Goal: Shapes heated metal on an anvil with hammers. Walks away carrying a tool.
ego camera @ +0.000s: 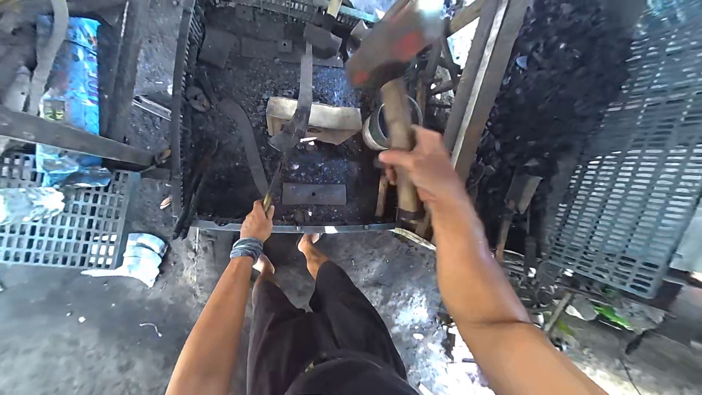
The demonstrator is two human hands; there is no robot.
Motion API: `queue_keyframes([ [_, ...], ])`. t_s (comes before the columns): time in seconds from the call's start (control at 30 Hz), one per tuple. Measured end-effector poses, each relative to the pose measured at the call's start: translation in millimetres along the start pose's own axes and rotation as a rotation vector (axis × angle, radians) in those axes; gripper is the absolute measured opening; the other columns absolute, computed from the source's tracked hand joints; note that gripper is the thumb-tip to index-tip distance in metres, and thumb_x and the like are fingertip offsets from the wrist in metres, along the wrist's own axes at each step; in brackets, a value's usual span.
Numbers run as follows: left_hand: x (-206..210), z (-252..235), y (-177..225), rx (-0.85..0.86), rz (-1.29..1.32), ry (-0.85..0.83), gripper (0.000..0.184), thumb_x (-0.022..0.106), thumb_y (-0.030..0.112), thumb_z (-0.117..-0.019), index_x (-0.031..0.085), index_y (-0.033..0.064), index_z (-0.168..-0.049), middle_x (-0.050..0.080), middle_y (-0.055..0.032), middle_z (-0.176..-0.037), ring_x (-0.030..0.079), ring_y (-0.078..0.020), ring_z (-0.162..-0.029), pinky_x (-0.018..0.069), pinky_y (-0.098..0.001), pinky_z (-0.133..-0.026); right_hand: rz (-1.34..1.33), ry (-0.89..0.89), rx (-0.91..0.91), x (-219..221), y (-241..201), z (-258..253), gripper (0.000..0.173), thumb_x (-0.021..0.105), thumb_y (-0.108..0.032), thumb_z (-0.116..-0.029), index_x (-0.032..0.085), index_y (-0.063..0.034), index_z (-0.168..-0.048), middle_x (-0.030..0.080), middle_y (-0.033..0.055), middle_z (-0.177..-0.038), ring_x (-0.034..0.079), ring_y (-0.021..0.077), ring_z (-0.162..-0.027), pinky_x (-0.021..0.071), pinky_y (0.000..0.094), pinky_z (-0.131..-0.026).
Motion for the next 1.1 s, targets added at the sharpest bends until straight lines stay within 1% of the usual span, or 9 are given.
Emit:
queue_keyframes([
  [0.17, -23, -17, -16, -0.056, -0.072, 0.016, 0.053, 0.051, 0.047, -0.1072, 0.056, 0.0019, -0.135, 0.069, -0.0280, -0.117, 0.068, -0.0452, -0.112, 0.0531, -0.0655, -0.096, 0.144, 0.319, -0.525, -48, -141, 27, 0.057, 0.077, -0.023, -0.0873, 0.049, -0.0013, -0.132, 0.068, 0.0061, -0.093, 0.071, 0.0202, -0.064, 0.0659, 0.0413, -0.057],
  [0.27, -34, -22, -20, -0.070, -0.110, 0.001, 0.049, 0.050, 0.043, -0.1081, 0.057, 0.0020, -0.135, 0.069, -0.0276, -0.118, 0.068, -0.0457, -0.113, 0.0532, -0.0659, -0.095, 0.158, 0.545, -0.690, -33, -161, -5, 0.059, 0.073, -0.017, -0.0893, 0.044, 0.0069, -0.135, 0.065, 0.0116, -0.099, 0.069, 0.0196, -0.066, 0.0646, 0.0407, -0.058],
  [0.4, -38, -28, -22, -0.073, -0.143, -0.035, 0.048, 0.049, 0.041, -0.1089, 0.055, 0.0019, -0.136, 0.069, -0.0271, -0.119, 0.069, -0.0440, -0.113, 0.0541, -0.0628, -0.096, 0.499, 0.496, -0.277, 71, -54, -77, 0.060, 0.067, -0.016, -0.0941, 0.041, 0.0076, -0.142, 0.069, 0.0194, -0.102, 0.071, 0.0289, -0.087, 0.0599, 0.0462, -0.079],
  [0.5, -34, -25, -25, -0.068, -0.143, -0.060, 0.048, 0.049, 0.041, -0.1088, 0.056, 0.0016, -0.134, 0.069, -0.0273, -0.117, 0.069, -0.0447, -0.111, 0.0542, -0.0636, -0.095, 0.452, 0.113, 0.164, 149, 70, -134, 0.050, 0.069, -0.016, -0.0899, 0.049, -0.0059, -0.135, 0.068, 0.0187, -0.097, 0.070, 0.0313, -0.074, 0.0594, 0.0518, -0.063],
  [0.63, -34, -18, -23, -0.080, -0.133, -0.069, 0.048, 0.048, 0.042, -0.1088, 0.057, 0.0026, -0.134, 0.069, -0.0267, -0.119, 0.069, -0.0444, -0.113, 0.0539, -0.0642, -0.095, 0.135, -0.002, 0.105, 131, 3, -119, 0.050, 0.068, -0.013, -0.0888, 0.051, -0.0074, -0.135, 0.065, 0.0126, -0.085, 0.064, 0.0221, -0.056, 0.0584, 0.0392, -0.050],
  [0.73, -35, -22, -22, -0.071, -0.135, -0.063, 0.048, 0.048, 0.042, -0.1089, 0.056, 0.0030, -0.135, 0.069, -0.0265, -0.121, 0.068, -0.0437, -0.115, 0.0542, -0.0631, -0.096, 0.240, 0.125, -0.055, 97, -39, -99, 0.047, 0.069, -0.014, -0.0868, 0.053, -0.0094, -0.130, 0.065, 0.0130, -0.091, 0.066, 0.0239, -0.059, 0.0597, 0.0446, -0.052],
  [0.9, -34, -27, -25, -0.095, -0.150, -0.065, 0.049, 0.046, 0.042, -0.1091, 0.054, 0.0045, -0.139, 0.068, -0.0248, -0.124, 0.068, -0.0419, -0.117, 0.0538, -0.0619, -0.097, 0.475, 0.172, 0.078, 128, 32, -123, 0.049, 0.070, -0.014, -0.0912, 0.051, -0.0031, -0.135, 0.068, 0.0221, -0.106, 0.070, 0.0380, -0.092, 0.0571, 0.0589, -0.079],
  [1.0, -23, -13, -25, -0.074, -0.147, -0.029, 0.052, 0.050, 0.042, -0.1066, 0.054, 0.0028, -0.142, 0.069, -0.0257, -0.122, 0.069, -0.0438, -0.113, 0.0558, -0.0636, -0.094, 0.313, 0.039, 0.236, 150, 103, -132, 0.046, 0.069, -0.027, -0.0927, 0.055, -0.0096, -0.132, 0.066, 0.0201, -0.094, 0.066, 0.0323, -0.068, 0.0565, 0.0516, -0.059],
  [1.1, -37, 8, -5, -0.051, 0.003, -0.086, 0.049, 0.063, 0.039, -0.1007, 0.061, 0.0007, -0.132, 0.071, -0.0220, -0.114, 0.072, -0.0357, -0.103, 0.0589, -0.0551, -0.091, 0.086, -0.013, 0.160, 129, 37, -116, 0.049, 0.077, -0.022, -0.0886, 0.058, -0.0076, -0.132, 0.065, 0.0155, -0.091, 0.063, 0.0250, -0.062, 0.0574, 0.0435, -0.056],
])
Point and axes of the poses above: each hand's wrist, its own z-axis away from the middle knuckle, its own x-axis out of the palm, y = z × x, the point moved 10 cm from there along -z, towards the middle knuckle
